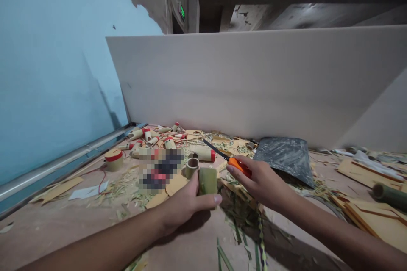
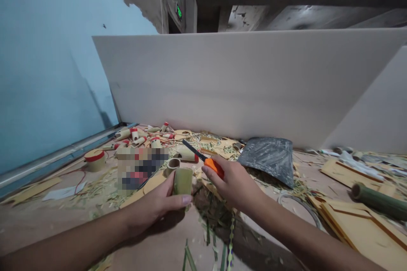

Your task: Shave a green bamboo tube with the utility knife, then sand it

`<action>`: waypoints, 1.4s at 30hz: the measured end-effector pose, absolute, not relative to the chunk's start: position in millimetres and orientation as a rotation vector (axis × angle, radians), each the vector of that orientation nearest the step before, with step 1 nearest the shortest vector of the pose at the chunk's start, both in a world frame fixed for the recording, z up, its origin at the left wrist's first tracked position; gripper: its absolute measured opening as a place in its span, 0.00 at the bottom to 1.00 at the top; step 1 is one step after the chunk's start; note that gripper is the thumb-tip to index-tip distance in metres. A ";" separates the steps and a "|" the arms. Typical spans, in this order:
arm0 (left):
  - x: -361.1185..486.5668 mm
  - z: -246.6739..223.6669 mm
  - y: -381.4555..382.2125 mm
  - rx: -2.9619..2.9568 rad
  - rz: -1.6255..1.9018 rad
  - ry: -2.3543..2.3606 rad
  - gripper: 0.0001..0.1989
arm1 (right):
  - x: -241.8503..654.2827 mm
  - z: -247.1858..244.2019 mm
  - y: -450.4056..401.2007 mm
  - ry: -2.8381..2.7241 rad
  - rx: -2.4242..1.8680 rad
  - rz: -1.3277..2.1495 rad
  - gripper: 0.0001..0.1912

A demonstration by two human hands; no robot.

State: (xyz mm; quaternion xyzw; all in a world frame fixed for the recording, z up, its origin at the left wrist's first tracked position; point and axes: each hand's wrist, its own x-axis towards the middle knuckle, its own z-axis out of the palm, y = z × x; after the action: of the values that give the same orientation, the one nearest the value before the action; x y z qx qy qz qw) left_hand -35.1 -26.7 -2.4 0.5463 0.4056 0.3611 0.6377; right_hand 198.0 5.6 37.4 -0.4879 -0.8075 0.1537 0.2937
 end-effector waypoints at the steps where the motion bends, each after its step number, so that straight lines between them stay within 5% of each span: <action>1: -35.4 0.0 -28.6 1.279 0.822 0.922 0.36 | 198.0 38.1 5.2 -2.139 -1.289 0.439 0.17; 16: -36.5 25.4 -27.1 1.360 1.298 0.961 0.29 | 181.8 40.4 -8.4 -1.617 -1.115 1.540 0.26; 27: -34.3 18.4 -35.8 1.450 1.065 1.006 0.25 | 184.1 47.8 -14.7 -1.521 -0.989 1.602 0.26; 37: -36.6 16.0 -44.3 1.350 0.768 1.015 0.38 | 183.0 49.8 -22.8 -1.744 -0.956 1.668 0.19; 42: -33.7 21.1 -46.0 1.367 0.867 0.952 0.30 | 183.0 51.0 -20.6 -1.669 -1.026 1.523 0.21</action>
State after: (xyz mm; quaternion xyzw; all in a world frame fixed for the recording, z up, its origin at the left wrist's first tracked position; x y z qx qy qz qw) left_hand -33.7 -46.0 21.1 0.5876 0.4090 0.3724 0.5906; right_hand 183.0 -20.6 51.0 -0.3911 -0.6362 0.5807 0.3243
